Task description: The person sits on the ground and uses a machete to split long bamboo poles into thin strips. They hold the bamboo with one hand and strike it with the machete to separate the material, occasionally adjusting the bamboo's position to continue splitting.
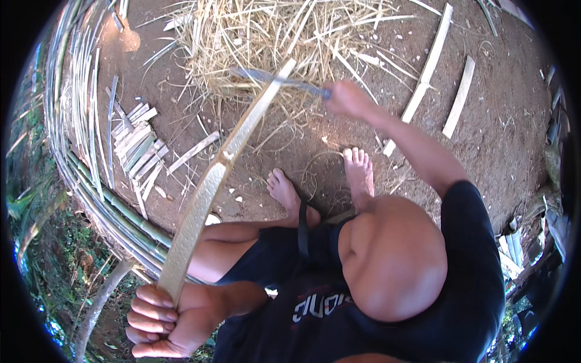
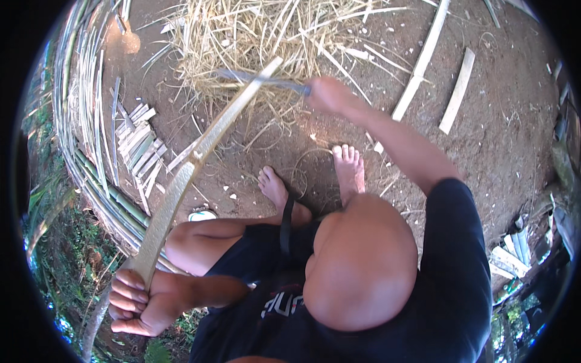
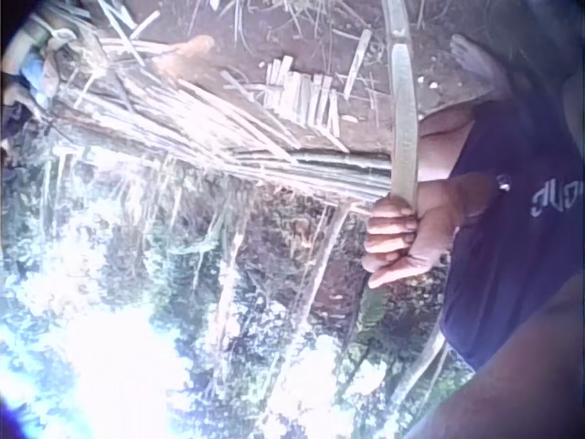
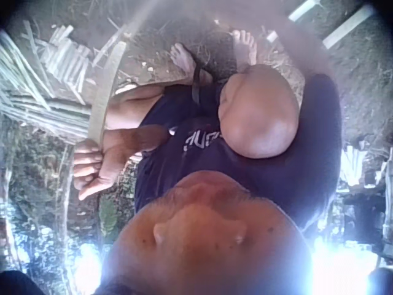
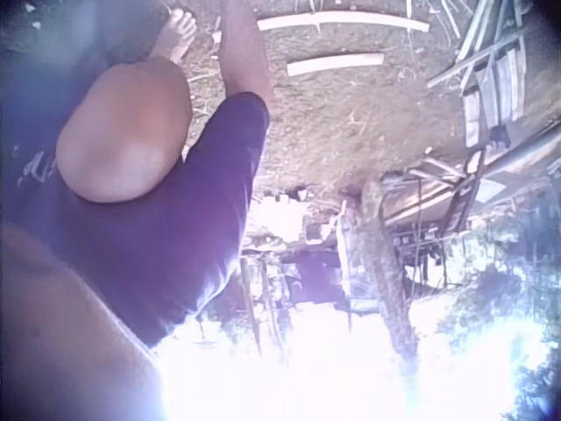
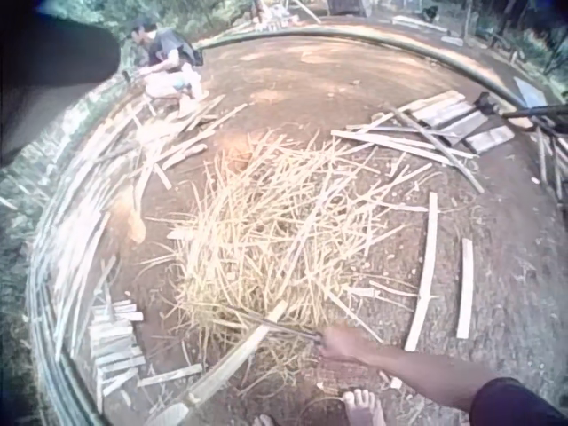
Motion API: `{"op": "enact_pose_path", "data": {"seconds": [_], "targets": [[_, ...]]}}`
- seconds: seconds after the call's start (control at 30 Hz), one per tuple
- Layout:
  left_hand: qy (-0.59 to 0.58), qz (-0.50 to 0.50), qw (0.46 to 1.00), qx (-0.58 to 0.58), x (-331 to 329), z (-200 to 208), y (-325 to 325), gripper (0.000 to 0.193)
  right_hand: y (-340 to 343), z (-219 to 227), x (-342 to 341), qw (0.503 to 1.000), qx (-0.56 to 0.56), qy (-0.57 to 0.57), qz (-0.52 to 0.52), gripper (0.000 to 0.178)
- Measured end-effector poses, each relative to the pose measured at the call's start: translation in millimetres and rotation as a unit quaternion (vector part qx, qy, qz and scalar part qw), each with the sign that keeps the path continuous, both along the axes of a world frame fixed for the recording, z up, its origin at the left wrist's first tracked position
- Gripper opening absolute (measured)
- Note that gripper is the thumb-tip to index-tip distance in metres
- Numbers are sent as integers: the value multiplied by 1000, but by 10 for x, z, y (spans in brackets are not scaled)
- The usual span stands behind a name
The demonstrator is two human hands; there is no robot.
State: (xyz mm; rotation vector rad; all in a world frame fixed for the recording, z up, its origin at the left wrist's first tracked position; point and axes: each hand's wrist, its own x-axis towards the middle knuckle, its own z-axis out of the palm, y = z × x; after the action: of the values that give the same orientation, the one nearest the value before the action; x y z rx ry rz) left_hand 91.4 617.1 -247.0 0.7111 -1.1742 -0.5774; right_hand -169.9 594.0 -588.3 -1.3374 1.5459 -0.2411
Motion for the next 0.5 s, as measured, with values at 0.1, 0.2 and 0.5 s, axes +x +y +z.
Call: {"op": "enact_pose_path", "data": {"seconds": [0.1, 0.2, 0.5], "targets": [[17, 37, 999, 7, -44, 43, -57, 41, -145, -137, -50, 998, 40, 58, 6, 20], [16, 53, 998, 16, 14, 19, -110, 42, -26, -37, 35, 998, 30, 46, 43, 20], [9, -88, 995, 48, 384, 131, -300, 51, -19, -517, -353, 989, 105, 84, -57, 27]]}}
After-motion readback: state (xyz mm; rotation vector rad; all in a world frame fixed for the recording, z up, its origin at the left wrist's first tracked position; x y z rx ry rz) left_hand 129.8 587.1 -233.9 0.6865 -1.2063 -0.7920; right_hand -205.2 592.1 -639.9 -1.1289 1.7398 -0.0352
